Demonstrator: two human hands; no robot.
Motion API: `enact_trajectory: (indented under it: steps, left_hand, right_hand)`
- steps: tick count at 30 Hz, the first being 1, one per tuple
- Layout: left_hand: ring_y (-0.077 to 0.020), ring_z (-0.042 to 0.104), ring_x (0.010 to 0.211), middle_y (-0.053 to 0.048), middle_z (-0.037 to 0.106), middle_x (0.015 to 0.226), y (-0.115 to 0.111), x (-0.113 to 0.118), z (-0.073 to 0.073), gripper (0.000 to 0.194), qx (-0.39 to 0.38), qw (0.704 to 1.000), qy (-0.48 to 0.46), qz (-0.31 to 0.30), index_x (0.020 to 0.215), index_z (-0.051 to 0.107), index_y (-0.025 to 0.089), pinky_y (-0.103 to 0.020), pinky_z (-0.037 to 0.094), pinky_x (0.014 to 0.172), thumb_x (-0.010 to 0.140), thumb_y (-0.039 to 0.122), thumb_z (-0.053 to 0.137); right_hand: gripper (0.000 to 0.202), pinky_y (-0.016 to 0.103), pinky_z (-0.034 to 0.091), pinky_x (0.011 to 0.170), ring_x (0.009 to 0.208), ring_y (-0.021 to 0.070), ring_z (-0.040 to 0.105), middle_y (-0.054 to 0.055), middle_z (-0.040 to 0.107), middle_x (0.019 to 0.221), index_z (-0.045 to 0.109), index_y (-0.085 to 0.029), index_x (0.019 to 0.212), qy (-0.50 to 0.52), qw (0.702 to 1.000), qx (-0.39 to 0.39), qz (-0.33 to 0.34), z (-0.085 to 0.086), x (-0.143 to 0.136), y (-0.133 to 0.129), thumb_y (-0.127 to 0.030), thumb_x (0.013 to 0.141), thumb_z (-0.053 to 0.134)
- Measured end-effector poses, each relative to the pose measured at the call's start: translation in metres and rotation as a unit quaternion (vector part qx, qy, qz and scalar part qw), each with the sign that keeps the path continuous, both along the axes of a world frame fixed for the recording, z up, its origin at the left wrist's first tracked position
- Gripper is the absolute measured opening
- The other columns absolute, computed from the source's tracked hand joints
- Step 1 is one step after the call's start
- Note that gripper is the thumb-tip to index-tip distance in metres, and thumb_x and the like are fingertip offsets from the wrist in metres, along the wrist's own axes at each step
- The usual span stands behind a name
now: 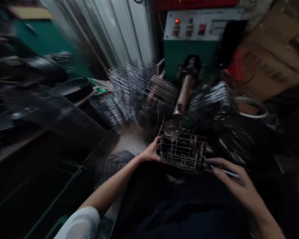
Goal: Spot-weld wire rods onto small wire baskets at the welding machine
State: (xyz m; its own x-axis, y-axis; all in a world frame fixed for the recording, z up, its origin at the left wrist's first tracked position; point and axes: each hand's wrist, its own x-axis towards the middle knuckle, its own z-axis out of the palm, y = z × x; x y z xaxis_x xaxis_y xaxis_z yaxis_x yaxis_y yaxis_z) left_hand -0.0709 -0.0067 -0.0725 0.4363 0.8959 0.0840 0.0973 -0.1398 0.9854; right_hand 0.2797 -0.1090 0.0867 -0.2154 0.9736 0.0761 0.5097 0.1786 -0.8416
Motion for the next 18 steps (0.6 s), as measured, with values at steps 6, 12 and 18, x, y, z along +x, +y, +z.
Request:
enact_trajectory:
  steps: [6,12,18]
  left_hand:
    - [-0.0352,0.05,0.129,-0.015,0.04,0.141,-0.003,0.002,0.006,0.117,-0.022,1.0,0.009,0.011,0.14,0.026,0.026,-0.053,0.046,0.105,0.045,0.027,0.093]
    - [-0.0346,0.053,0.126,-0.016,0.04,0.142,-0.002,0.005,0.012,0.113,-0.027,0.999,0.005,0.026,0.139,0.028,0.025,-0.054,0.046,0.105,0.046,0.025,0.092]
    - [-0.0334,0.054,0.124,-0.015,0.039,0.142,-0.006,0.002,0.014,0.11,-0.04,0.999,-0.011,0.028,0.138,0.028,0.027,-0.057,0.045,0.104,0.047,0.021,0.091]
  right_hand:
    - [0.02,0.034,0.052,0.086,0.096,0.0199,0.066,0.003,0.072,0.103,0.069,-0.025,0.107,-0.108,0.984,0.076,0.124,0.005,-0.049,0.037,-0.033,0.1,0.053]
    - [0.023,0.042,0.044,0.087,0.096,0.026,0.061,0.01,0.074,0.103,0.067,-0.014,0.117,-0.306,0.904,0.272,0.123,-0.029,-0.077,0.053,-0.019,0.097,0.055]
    - [0.034,0.042,0.037,0.085,0.099,0.0265,0.057,0.01,0.074,0.11,0.066,-0.01,0.122,-0.381,0.843,0.367,0.096,-0.046,-0.087,0.04,-0.003,0.092,0.051]
